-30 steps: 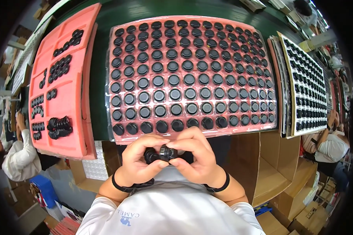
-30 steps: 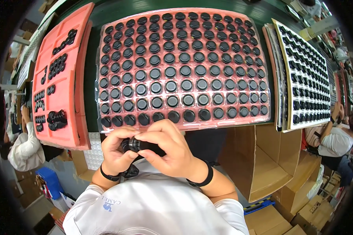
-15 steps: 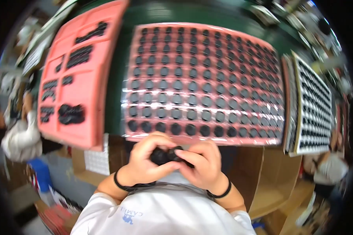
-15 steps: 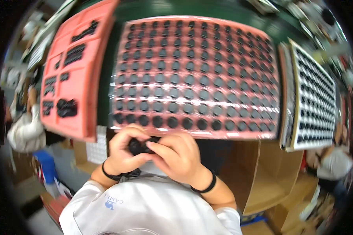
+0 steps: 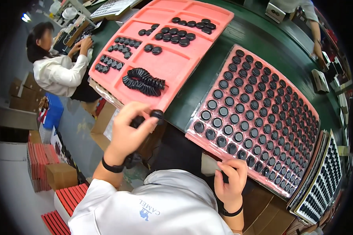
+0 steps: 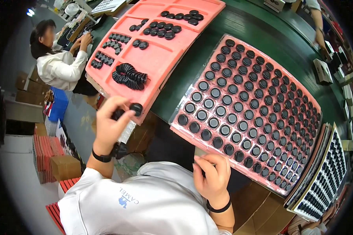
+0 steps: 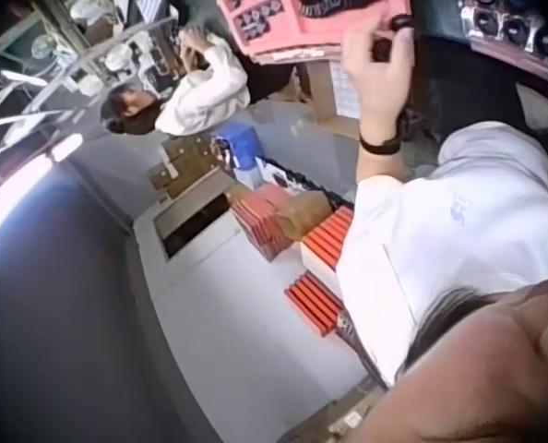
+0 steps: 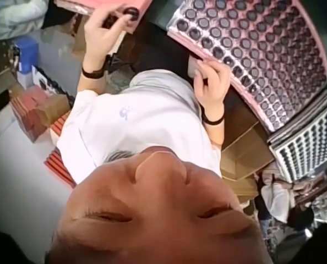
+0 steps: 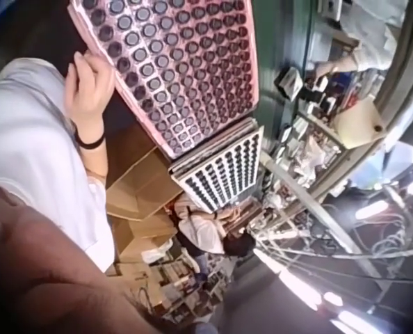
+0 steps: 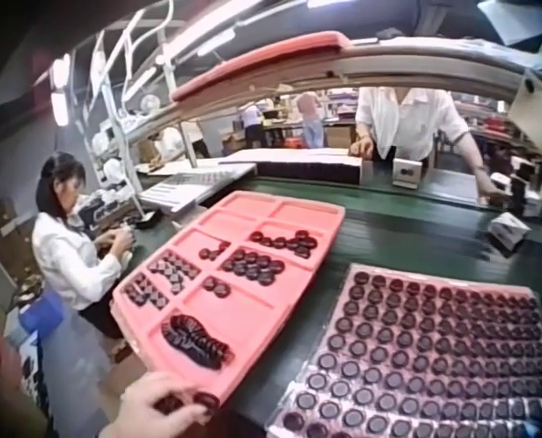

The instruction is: The person picks up a black component and a rubber seal, fits the seal onto the component, and places the assembled unit back into a tray.

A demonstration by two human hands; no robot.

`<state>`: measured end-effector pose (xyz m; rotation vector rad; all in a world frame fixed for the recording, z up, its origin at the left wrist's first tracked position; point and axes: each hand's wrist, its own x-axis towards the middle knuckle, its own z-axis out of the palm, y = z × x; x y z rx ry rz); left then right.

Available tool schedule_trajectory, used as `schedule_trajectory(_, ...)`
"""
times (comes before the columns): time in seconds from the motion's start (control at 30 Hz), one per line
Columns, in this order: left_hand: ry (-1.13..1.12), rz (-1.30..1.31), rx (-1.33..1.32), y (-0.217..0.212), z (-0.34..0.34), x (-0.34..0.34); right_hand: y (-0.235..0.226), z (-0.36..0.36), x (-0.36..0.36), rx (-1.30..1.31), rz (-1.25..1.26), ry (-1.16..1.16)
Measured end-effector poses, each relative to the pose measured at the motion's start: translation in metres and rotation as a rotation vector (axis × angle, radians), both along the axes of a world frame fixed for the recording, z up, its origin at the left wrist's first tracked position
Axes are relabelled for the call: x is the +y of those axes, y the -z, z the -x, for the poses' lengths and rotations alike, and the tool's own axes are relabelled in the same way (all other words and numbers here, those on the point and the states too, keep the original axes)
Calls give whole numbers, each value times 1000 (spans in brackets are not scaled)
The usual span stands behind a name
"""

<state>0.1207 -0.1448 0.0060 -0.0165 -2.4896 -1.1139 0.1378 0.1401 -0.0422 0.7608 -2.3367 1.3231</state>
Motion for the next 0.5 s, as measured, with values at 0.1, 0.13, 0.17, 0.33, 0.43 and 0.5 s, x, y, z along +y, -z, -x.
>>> schedule_trajectory(0.1, -131, -27, -80, 2, 3, -23, 1, 1, -3, -13, -2, -28)
schedule_trajectory(0.13, -194, -41, -120, 3, 5, -27, 1, 1, -4, -14, -5, -28)
schedule_trajectory(0.17, -192, -43, -122, 4, 8, -30, 1, 1, -5, -16, -10, -26)
schedule_trajectory(0.33, -49, 93, -118, 7, 20, -39, 0, 1, -7, -23, -23, -30)
schedule_trajectory(0.43, -19, 199, -119, 6, 22, -38, 0, 1, -7, -27, -24, -33)
schedule_trajectory(0.5, -93, 245, -102, 6, 21, -35, 0, 2, -7, -31, -23, -36)
